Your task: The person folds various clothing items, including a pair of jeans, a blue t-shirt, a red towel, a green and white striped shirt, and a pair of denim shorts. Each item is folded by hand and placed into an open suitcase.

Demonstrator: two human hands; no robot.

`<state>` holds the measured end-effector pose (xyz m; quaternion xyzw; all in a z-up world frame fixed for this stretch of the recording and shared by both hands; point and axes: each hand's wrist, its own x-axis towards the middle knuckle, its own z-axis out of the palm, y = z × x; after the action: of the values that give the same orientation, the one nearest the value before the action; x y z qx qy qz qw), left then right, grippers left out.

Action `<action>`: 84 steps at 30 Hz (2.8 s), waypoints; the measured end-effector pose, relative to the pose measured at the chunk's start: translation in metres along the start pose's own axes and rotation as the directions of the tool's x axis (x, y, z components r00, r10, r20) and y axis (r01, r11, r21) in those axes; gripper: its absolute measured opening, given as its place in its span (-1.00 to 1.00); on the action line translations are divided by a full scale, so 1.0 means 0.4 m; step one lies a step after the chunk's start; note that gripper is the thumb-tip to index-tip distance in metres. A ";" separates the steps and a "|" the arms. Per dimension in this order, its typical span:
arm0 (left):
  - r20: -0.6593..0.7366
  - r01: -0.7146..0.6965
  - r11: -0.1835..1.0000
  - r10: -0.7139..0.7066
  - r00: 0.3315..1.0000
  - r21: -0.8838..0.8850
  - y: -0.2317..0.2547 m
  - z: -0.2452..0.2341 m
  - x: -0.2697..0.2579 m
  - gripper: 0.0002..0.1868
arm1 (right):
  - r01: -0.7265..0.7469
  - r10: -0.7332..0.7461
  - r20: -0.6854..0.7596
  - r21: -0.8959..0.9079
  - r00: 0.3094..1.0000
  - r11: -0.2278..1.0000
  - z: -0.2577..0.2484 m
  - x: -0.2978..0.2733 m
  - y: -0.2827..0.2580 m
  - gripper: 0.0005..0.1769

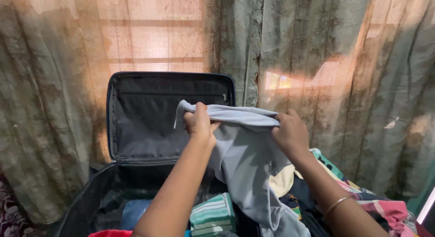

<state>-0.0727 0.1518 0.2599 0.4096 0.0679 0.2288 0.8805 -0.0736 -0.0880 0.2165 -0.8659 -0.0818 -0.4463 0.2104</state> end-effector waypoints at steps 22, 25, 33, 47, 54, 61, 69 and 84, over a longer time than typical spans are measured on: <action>0.629 -0.489 0.591 -0.041 0.776 0.642 -0.039 -0.196 0.002 -0.82 | 0.346 -0.358 0.633 0.149 0.686 0.926 -0.098 0.032 -0.284 -0.61; 0.602 -0.433 0.715 0.022 0.798 0.549 -0.014 -0.230 0.028 -0.81 | 0.298 -0.078 0.744 -0.167 0.663 0.940 -0.092 0.052 -0.267 -0.64; 0.777 -0.568 0.588 -0.177 0.604 0.576 -0.024 -0.254 0.062 -0.58 | 0.626 -0.670 0.017 0.338 0.742 0.702 0.023 0.046 -0.379 -0.58; 0.338 -0.106 0.941 -0.009 0.941 0.321 0.080 -0.381 0.111 -0.53 | -0.287 -0.088 0.752 0.354 0.654 0.890 0.338 -0.190 -0.124 -0.54; 0.465 -0.027 0.985 -0.058 0.883 0.173 0.052 -0.398 0.123 -0.46 | -0.526 -0.164 0.709 0.639 0.686 0.561 0.227 -0.140 -0.281 -0.45; 0.443 0.023 0.789 -0.369 0.817 0.615 0.094 -0.477 0.131 -0.37 | -0.348 -0.044 0.523 0.625 0.851 0.698 0.318 -0.104 -0.305 -0.59; 0.618 -0.080 0.807 -0.379 0.689 0.585 -0.008 -0.519 0.175 -0.47 | -0.335 -0.040 0.570 0.537 0.821 0.774 0.234 -0.003 -0.519 -0.75; 0.411 -0.116 0.948 -0.016 0.911 0.295 0.006 -0.426 0.157 -0.49 | 0.117 -0.310 0.254 0.571 0.916 0.812 0.274 -0.154 -0.323 -0.53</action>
<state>-0.0703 0.2995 0.1543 0.5842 -0.0928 0.1474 0.7927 -0.0715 0.0787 0.1482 -0.8177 -0.3381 -0.2716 0.3785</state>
